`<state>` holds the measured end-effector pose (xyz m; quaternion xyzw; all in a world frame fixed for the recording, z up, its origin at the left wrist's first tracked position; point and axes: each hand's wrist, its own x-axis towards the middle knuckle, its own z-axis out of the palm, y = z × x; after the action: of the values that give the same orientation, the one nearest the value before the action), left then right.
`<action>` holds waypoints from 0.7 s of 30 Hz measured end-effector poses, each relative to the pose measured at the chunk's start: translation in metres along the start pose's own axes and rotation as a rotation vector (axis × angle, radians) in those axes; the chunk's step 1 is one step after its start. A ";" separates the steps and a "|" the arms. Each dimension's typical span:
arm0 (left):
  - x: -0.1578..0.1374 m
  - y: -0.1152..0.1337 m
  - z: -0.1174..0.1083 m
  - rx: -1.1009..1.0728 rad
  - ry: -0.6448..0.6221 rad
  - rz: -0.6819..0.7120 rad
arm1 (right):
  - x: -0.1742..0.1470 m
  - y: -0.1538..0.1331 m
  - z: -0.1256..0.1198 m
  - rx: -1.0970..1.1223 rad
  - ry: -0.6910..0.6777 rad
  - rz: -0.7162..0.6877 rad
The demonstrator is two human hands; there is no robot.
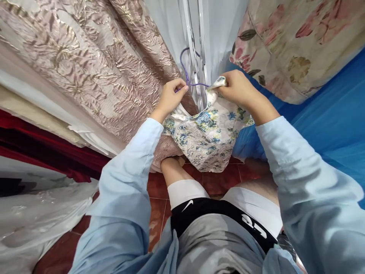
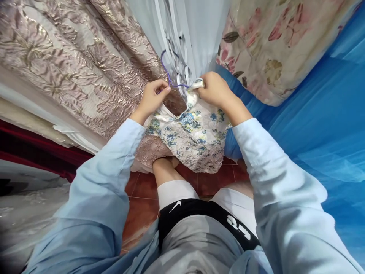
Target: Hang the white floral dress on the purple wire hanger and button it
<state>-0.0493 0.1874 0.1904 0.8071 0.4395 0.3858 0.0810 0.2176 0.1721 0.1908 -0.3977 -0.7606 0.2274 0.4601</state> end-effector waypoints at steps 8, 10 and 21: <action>-0.019 -0.002 0.006 0.110 0.153 0.021 | 0.009 -0.013 0.028 -0.098 -0.025 -0.103; -0.013 -0.001 0.004 0.125 0.141 0.022 | 0.019 -0.010 0.028 -0.087 0.012 -0.109; -0.055 -0.015 0.013 -0.084 0.282 0.146 | -0.017 -0.055 0.022 -0.033 -0.495 -0.146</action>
<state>-0.0675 0.1565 0.1439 0.7707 0.3704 0.5180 0.0239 0.1806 0.1265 0.2109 -0.2813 -0.8803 0.2717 0.2684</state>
